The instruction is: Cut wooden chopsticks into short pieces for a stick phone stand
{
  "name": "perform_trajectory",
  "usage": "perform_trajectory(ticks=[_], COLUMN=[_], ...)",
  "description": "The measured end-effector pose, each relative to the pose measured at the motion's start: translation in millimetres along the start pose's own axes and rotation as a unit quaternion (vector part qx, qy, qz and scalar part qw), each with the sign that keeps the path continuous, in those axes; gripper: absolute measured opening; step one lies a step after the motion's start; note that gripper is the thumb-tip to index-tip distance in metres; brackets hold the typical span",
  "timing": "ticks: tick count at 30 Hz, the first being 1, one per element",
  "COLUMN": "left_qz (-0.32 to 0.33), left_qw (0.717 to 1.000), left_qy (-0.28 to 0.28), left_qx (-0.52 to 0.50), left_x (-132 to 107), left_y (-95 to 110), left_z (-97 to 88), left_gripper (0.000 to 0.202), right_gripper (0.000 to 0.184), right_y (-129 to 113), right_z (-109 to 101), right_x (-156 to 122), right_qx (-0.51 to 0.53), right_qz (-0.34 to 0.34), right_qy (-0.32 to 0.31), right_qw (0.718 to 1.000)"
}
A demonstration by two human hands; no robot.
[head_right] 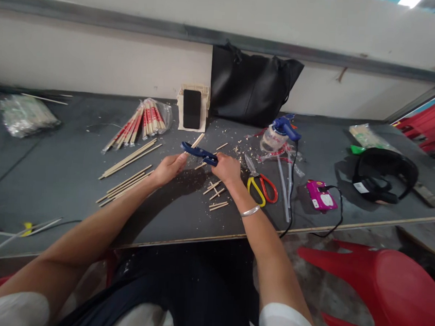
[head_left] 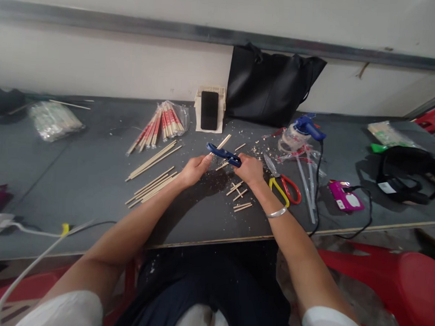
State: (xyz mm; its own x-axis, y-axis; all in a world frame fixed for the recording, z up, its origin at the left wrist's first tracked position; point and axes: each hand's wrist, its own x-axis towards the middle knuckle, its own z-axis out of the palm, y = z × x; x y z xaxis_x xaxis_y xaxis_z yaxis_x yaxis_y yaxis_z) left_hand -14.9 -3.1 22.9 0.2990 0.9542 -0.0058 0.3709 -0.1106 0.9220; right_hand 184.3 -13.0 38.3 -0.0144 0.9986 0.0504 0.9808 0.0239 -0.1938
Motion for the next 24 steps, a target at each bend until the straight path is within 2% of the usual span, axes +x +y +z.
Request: perform_trajectory(ticks=[2,7,14,19,24], left_qz=[-0.016,-0.067,-0.104,-0.087,-0.068], left_qw=[0.999,0.983,0.960,0.968,0.983], left_qy=[-0.013,-0.118,-0.162,-0.145,-0.104], left_qx=[-0.029,-0.122,-0.201,-0.183,-0.133], left_x=[-0.2,-2.8,-5.9,-6.5,-6.7], left_y=[0.6,4.8,9.5,9.9,9.5], left_z=[-0.8,-0.9,3.1,3.0,0.4], left_gripper=[0.061,0.064,0.065,0.065,0.064], right_gripper=[0.021,0.015,0.014,0.016,0.013], right_y=[1.5,7.7,13.2,12.6,8.4], right_z=[0.8,2.0,3.0,3.5,5.4], right_x=[0.4,-1.1,0.1,2.3,0.8], right_qx=[0.002,0.010,0.045,0.050,0.037], right_qz=[-0.003,-0.023,-0.056,-0.063,-0.033], right_qy=[0.002,0.023,0.028,0.014,0.005], right_qw=[1.000,0.999,0.997,0.997,0.999])
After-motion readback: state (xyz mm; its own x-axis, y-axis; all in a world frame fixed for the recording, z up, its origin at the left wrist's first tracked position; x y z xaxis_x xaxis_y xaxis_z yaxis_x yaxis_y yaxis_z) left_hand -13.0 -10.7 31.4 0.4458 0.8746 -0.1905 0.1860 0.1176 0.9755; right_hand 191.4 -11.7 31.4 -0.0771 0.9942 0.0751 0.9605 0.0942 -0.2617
